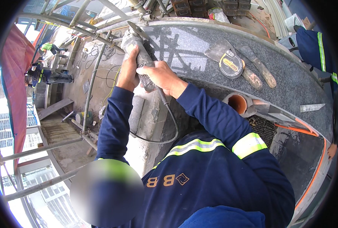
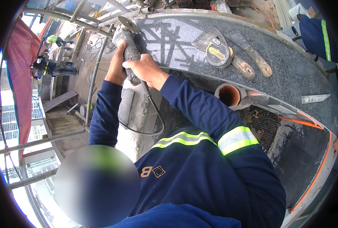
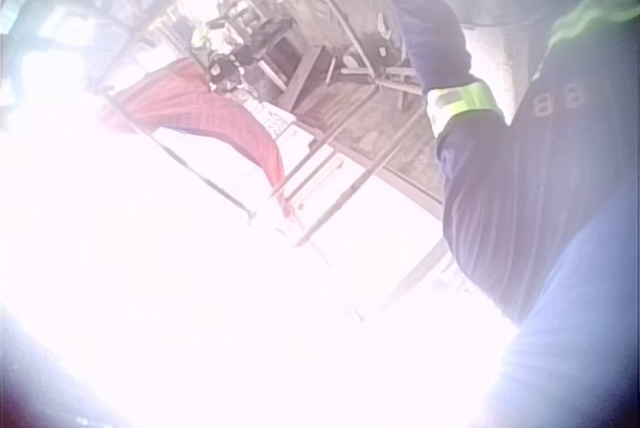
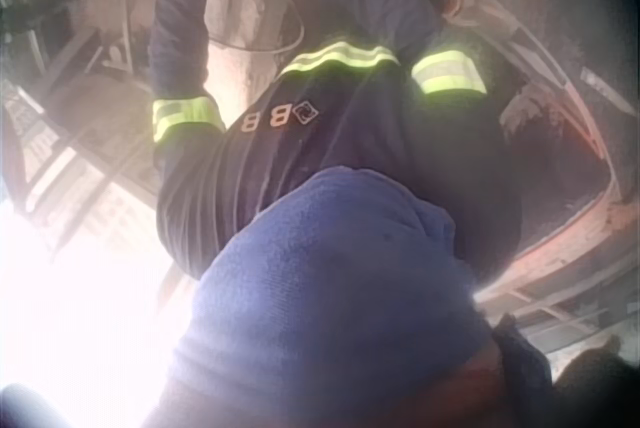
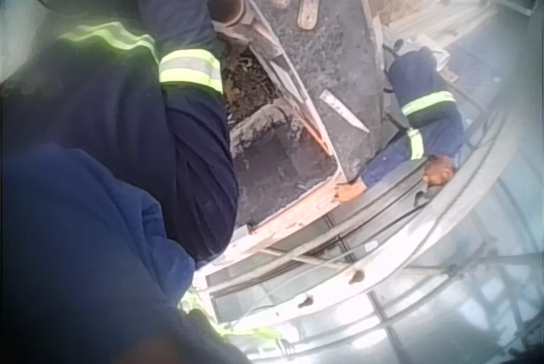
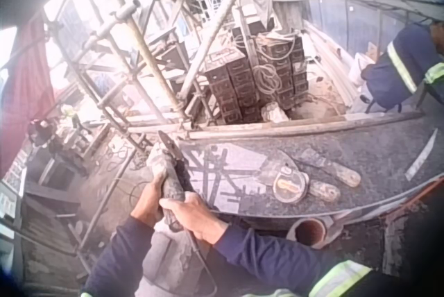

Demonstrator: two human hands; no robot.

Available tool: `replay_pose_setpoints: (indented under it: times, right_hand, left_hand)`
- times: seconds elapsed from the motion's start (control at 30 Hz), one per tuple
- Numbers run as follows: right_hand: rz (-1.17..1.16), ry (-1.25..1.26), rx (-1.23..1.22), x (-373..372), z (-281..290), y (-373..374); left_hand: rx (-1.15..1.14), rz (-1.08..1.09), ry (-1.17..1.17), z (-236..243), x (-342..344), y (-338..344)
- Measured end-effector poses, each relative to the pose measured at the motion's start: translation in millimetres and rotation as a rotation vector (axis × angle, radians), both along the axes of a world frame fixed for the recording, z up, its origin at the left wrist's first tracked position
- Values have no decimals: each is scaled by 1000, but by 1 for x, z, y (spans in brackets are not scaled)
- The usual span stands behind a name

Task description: The person measures a stone slab with a tape measure and square, marks a cut line, and uses an angle grinder to cut the slab. The person handles the slab and tools while working on scaffolding.

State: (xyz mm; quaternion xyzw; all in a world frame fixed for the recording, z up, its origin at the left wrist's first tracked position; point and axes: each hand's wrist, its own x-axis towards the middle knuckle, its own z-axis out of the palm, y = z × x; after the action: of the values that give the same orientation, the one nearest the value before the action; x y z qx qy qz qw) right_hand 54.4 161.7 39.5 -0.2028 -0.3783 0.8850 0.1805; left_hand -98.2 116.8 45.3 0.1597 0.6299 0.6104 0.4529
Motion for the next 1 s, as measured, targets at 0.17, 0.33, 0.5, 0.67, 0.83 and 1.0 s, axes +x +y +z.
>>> replay_pose_setpoints:
  times: [0.17,0.33,0.5,0.67,0.83,1.0]
  right_hand:
    - [-1,16,-4,1,-1,-1]
    - [0,9,-6,3,-1,-1]
    - [10,27,7,4,-3,-3]
    - [25,13,51,8,-5,-2]
    - [12,25,19,9,-3,-4]
    - [15,40,19,11,-5,-5]
  left_hand:
    - [-13,-15,27,1,0,-2]
    - [-26,-14,-26,6,8,-2]
    - [-29,11,7,3,7,-3]
    - [-17,-9,7,1,7,-5]
    - [-34,-3,-3,3,10,-5]
    - [-36,-14,-19,-1,7,-7]
